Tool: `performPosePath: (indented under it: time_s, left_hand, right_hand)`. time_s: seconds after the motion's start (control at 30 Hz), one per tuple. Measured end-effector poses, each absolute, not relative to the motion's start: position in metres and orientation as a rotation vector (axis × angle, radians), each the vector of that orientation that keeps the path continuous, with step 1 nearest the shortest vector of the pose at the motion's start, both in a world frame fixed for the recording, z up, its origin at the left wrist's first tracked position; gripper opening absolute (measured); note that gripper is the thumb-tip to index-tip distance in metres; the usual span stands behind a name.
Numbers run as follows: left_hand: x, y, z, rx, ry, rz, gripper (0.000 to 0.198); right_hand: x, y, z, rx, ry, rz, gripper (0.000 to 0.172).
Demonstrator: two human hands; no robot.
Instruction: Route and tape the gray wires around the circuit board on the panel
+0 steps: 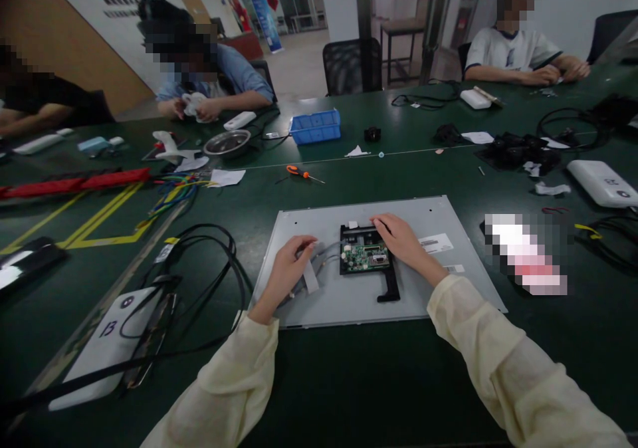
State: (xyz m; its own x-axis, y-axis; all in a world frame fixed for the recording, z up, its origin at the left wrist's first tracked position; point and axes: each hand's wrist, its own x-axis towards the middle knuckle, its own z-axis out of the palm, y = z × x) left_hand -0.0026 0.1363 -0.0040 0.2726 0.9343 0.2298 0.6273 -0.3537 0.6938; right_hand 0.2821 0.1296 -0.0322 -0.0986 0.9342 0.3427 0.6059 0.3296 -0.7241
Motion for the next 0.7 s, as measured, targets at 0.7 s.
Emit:
performPosePath:
  time_s: [0.7]
  left_hand:
    - [-0.002, 0.137, 0.002, 2.050, 1.449, 0.862, 0.023]
  right_hand:
    - [0.344, 0.135, 0.007, -1.659, -1.874, 0.905, 0.030]
